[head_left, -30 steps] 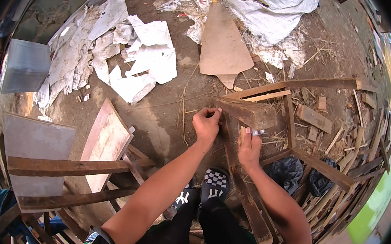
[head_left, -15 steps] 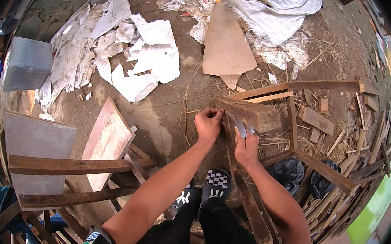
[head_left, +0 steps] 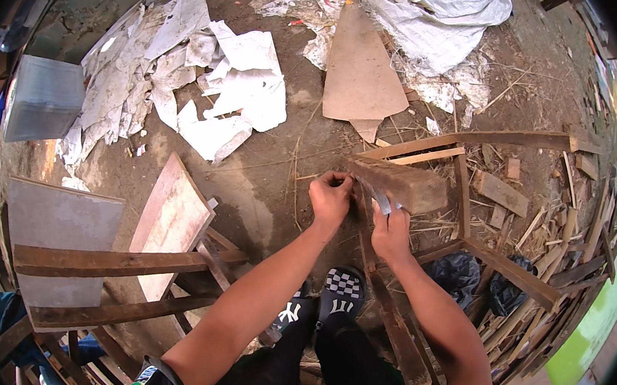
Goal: The person sits on the ground and uses a curved blade to sharpen a small wooden stick, then uses a hammer to tap the stick into a wooden frame. The person continues to sharpen the blade and adjust the stick within the frame.
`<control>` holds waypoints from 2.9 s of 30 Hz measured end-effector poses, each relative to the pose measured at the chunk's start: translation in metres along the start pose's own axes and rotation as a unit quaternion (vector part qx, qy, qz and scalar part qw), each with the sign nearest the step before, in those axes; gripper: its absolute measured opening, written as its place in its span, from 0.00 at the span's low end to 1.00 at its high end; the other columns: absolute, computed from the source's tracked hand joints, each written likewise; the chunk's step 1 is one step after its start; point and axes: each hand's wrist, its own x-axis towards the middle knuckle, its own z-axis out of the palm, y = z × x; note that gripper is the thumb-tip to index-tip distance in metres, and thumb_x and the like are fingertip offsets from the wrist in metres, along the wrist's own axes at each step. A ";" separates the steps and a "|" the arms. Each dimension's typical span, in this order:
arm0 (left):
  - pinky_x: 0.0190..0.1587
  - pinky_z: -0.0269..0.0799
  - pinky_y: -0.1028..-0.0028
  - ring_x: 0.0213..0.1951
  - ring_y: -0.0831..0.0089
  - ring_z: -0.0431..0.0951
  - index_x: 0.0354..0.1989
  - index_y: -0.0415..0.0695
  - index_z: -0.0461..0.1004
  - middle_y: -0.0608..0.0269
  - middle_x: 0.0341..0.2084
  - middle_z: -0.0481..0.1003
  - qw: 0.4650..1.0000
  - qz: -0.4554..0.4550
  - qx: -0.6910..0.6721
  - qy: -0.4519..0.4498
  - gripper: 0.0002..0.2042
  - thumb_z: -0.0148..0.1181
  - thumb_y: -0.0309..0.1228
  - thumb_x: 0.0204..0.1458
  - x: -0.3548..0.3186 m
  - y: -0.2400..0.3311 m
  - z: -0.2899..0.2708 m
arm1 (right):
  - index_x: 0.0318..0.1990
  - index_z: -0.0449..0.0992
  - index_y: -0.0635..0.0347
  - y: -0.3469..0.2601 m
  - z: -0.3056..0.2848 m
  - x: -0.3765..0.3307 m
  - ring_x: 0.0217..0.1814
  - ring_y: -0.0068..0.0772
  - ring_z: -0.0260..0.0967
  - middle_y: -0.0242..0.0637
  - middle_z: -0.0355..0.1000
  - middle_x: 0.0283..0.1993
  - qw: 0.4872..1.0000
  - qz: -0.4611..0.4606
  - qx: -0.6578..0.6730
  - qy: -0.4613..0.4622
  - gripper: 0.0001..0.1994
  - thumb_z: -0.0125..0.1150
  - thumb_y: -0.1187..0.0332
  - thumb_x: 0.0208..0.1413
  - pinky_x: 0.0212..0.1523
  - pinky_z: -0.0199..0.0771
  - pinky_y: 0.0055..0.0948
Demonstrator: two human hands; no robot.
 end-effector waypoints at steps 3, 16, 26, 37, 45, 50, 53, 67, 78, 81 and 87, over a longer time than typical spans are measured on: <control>0.29 0.78 0.74 0.26 0.73 0.81 0.39 0.26 0.81 0.55 0.29 0.82 1.000 0.008 0.005 0.011 0.08 0.64 0.22 0.60 -0.002 0.001 0.002 | 0.40 0.75 0.68 0.001 0.000 0.000 0.37 0.70 0.72 0.60 0.74 0.36 0.998 0.059 0.010 -0.018 0.07 0.52 0.73 0.64 0.36 0.69 0.57; 0.29 0.81 0.74 0.26 0.73 0.81 0.37 0.25 0.81 0.55 0.28 0.82 1.000 0.008 0.013 0.004 0.09 0.65 0.23 0.59 0.000 0.002 0.002 | 0.42 0.75 0.65 -0.018 -0.002 0.008 0.35 0.69 0.72 0.57 0.75 0.36 0.992 0.116 0.052 -0.016 0.08 0.50 0.71 0.67 0.35 0.69 0.57; 0.29 0.80 0.74 0.25 0.72 0.82 0.37 0.25 0.80 0.53 0.28 0.82 1.000 0.015 0.022 0.006 0.09 0.65 0.23 0.60 -0.001 0.010 -0.002 | 0.46 0.76 0.64 -0.007 0.004 -0.002 0.37 0.69 0.73 0.58 0.76 0.36 1.000 -0.005 -0.006 0.011 0.10 0.53 0.67 0.67 0.39 0.70 0.58; 0.29 0.81 0.73 0.25 0.73 0.81 0.37 0.25 0.80 0.53 0.28 0.81 1.000 0.013 0.002 0.000 0.08 0.64 0.22 0.59 0.000 0.004 0.002 | 0.45 0.75 0.67 -0.011 0.005 0.006 0.34 0.59 0.72 0.52 0.75 0.31 0.991 0.128 0.033 -0.005 0.12 0.49 0.67 0.70 0.38 0.68 0.51; 0.29 0.81 0.73 0.26 0.72 0.81 0.37 0.25 0.80 0.55 0.27 0.81 0.998 0.028 0.050 0.000 0.08 0.63 0.22 0.59 -0.004 0.008 0.001 | 0.41 0.75 0.66 0.008 0.013 -0.002 0.34 0.65 0.72 0.53 0.77 0.35 0.987 0.158 0.013 0.029 0.12 0.48 0.66 0.70 0.40 0.68 0.56; 0.25 0.76 0.74 0.22 0.77 0.79 0.35 0.29 0.82 0.60 0.23 0.80 1.000 0.015 -0.001 0.017 0.10 0.69 0.27 0.61 0.001 0.002 0.002 | 0.38 0.76 0.68 0.011 0.008 0.001 0.25 0.33 0.65 0.37 0.70 0.26 0.988 0.115 0.083 0.056 0.18 0.46 0.63 0.74 0.27 0.63 0.36; 0.29 0.78 0.74 0.24 0.74 0.81 0.37 0.27 0.81 0.57 0.26 0.81 1.000 0.009 0.026 0.007 0.08 0.65 0.24 0.60 -0.001 0.009 0.004 | 0.38 0.77 0.68 0.007 0.008 0.001 0.24 0.20 0.62 0.31 0.68 0.24 0.985 0.128 0.095 0.060 0.20 0.45 0.61 0.76 0.23 0.60 0.29; 0.39 0.77 0.66 0.36 0.56 0.81 0.46 0.35 0.76 0.51 0.37 0.77 0.920 0.288 0.264 0.044 0.12 0.63 0.20 0.54 -0.023 0.021 0.000 | 0.48 0.75 0.70 -0.013 0.006 0.000 0.23 0.48 0.72 0.47 0.71 0.23 0.983 0.153 0.094 0.043 0.11 0.50 0.70 0.71 0.28 0.68 0.42; 0.63 0.70 0.55 0.58 0.46 0.71 0.61 0.44 0.71 0.50 0.53 0.74 0.871 0.315 0.353 -0.130 0.30 0.70 0.18 0.47 0.011 0.054 -0.017 | 0.46 0.75 0.71 -0.012 0.006 -0.002 0.23 0.48 0.72 0.47 0.71 0.23 0.987 0.117 0.101 0.048 0.13 0.50 0.67 0.71 0.28 0.68 0.42; 0.61 0.74 0.56 0.56 0.47 0.75 0.59 0.45 0.74 0.51 0.53 0.76 0.879 0.318 0.328 -0.138 0.28 0.71 0.18 0.47 0.018 0.047 -0.016 | 0.46 0.75 0.71 -0.003 0.007 -0.003 0.23 0.45 0.71 0.46 0.71 0.23 0.984 0.141 0.103 0.039 0.13 0.50 0.67 0.71 0.28 0.68 0.41; 0.57 0.79 0.59 0.53 0.50 0.80 0.57 0.43 0.77 0.50 0.52 0.78 0.870 0.349 0.325 -0.127 0.25 0.70 0.17 0.48 0.021 0.044 -0.020 | 0.41 0.76 0.66 -0.004 0.009 -0.003 0.23 0.19 0.60 0.27 0.67 0.25 0.977 0.139 0.160 0.037 0.18 0.46 0.61 0.77 0.24 0.60 0.27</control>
